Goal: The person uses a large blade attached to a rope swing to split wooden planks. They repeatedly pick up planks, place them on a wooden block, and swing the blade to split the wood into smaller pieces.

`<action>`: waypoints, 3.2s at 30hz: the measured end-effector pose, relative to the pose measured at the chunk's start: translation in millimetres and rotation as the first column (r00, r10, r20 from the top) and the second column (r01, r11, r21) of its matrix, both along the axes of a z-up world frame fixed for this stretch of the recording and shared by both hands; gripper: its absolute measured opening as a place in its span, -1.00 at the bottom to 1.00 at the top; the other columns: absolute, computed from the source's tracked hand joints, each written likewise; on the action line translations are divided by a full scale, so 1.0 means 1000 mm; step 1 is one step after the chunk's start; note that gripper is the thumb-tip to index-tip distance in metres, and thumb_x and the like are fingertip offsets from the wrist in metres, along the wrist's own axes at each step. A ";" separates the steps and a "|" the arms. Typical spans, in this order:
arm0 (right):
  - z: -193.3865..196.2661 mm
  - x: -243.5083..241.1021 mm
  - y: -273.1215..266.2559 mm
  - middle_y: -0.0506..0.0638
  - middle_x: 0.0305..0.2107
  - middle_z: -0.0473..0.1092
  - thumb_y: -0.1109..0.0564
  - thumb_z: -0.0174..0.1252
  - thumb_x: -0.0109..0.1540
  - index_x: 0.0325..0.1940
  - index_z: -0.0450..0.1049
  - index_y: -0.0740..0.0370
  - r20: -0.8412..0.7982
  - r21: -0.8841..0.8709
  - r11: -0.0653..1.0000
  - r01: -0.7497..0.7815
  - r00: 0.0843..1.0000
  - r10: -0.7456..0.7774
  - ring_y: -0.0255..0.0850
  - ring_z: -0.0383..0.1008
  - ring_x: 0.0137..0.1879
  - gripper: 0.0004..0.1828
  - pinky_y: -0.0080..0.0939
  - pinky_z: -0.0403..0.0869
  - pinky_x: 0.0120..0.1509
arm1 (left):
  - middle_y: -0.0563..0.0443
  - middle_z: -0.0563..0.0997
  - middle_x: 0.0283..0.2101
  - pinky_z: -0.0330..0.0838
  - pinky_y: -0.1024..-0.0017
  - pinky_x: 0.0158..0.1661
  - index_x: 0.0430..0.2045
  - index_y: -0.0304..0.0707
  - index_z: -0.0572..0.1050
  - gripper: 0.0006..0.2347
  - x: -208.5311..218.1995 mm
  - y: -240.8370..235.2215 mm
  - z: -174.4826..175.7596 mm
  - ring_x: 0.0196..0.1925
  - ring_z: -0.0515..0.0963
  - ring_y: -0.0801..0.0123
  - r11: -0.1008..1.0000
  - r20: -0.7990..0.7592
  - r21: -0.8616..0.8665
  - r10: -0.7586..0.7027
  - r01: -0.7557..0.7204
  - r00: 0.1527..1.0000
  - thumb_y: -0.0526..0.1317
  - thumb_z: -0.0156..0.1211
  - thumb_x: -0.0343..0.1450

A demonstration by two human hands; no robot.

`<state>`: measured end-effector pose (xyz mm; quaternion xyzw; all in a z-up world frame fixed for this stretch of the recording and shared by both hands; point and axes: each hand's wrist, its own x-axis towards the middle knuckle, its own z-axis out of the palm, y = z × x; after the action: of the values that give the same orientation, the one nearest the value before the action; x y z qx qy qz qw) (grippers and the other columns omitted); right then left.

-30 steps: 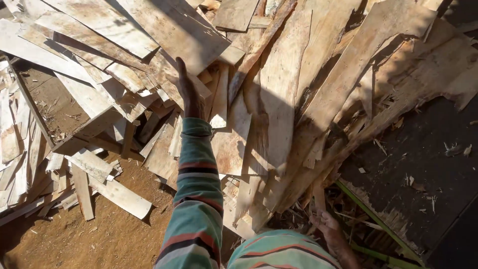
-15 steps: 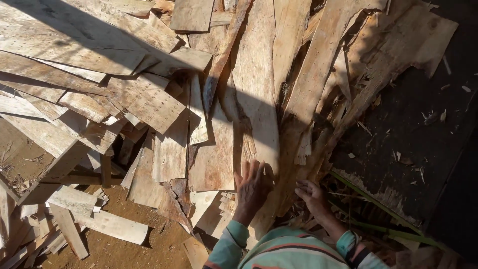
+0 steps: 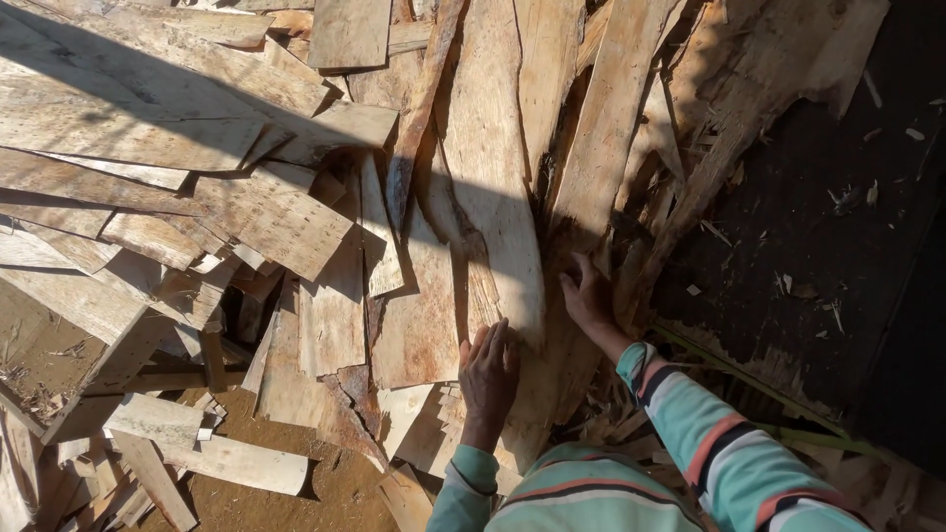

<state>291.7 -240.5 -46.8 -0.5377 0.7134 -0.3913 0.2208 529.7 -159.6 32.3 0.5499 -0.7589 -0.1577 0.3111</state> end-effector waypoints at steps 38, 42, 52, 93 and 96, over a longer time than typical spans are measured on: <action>0.008 -0.150 0.342 0.11 -0.13 0.59 -0.08 0.03 0.32 0.19 0.47 0.18 0.040 0.167 0.986 0.030 0.999 -0.037 -0.11 0.60 -0.13 -0.56 0.03 0.64 -0.09 | -0.23 0.35 0.39 0.43 0.11 0.23 0.43 -0.16 0.09 -0.40 -0.249 -0.056 0.057 0.37 0.43 0.01 0.505 -0.798 0.577 0.182 0.642 0.574 0.03 0.09 0.51; -0.054 -0.188 0.454 -0.04 -0.14 0.66 -0.14 0.08 0.30 0.26 0.56 -0.07 -0.030 0.311 0.949 -0.043 0.998 0.055 -0.23 0.73 -0.16 -0.53 -0.12 0.66 -0.03 | -0.29 0.48 0.26 0.58 0.05 0.05 0.33 -0.25 0.23 -0.46 -0.309 -0.057 0.026 0.18 0.57 -0.06 0.361 -0.770 0.638 0.301 0.680 0.562 -0.04 0.15 0.47; -0.064 -0.237 0.593 -0.04 -0.40 0.56 -0.03 0.06 0.30 0.26 0.51 -0.09 -0.354 0.408 0.871 0.272 0.927 -0.124 -0.26 0.51 -0.44 -0.57 -0.23 0.58 -0.29 | -0.29 0.63 -0.07 0.75 0.18 -0.25 0.12 -0.42 0.41 -0.69 -0.386 0.035 0.004 -0.19 0.72 0.05 0.408 -0.838 0.530 0.389 0.744 0.383 -0.30 0.10 0.48; 0.237 -0.314 0.556 0.24 -0.24 0.46 0.28 0.22 0.18 0.73 -0.25 -0.24 0.042 0.758 0.444 0.477 0.643 -0.764 -0.05 0.52 -0.42 0.18 -0.05 0.58 -0.40 | -0.41 0.56 -0.06 0.69 0.16 -0.34 0.35 -0.28 0.07 -0.35 -0.485 0.009 -0.036 -0.22 0.71 -0.10 0.605 -0.780 0.624 0.521 0.494 0.346 -0.59 0.10 0.32; 0.298 -0.319 0.547 0.23 -0.23 0.43 0.20 0.22 0.20 0.69 -0.10 -0.21 0.070 0.726 0.471 0.501 0.627 -0.776 -0.07 0.50 -0.41 0.05 -0.04 0.60 -0.42 | -0.40 0.56 -0.09 0.69 0.14 -0.33 0.32 -0.32 0.08 -0.39 -0.483 0.010 -0.047 -0.22 0.71 -0.09 0.596 -0.769 0.637 0.537 0.489 0.347 -0.59 0.09 0.34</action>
<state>-27.0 306.6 250.8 -0.0213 0.8912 -0.2729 0.3618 46.3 -149.6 -15.1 0.4405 -0.2631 -0.7579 0.4029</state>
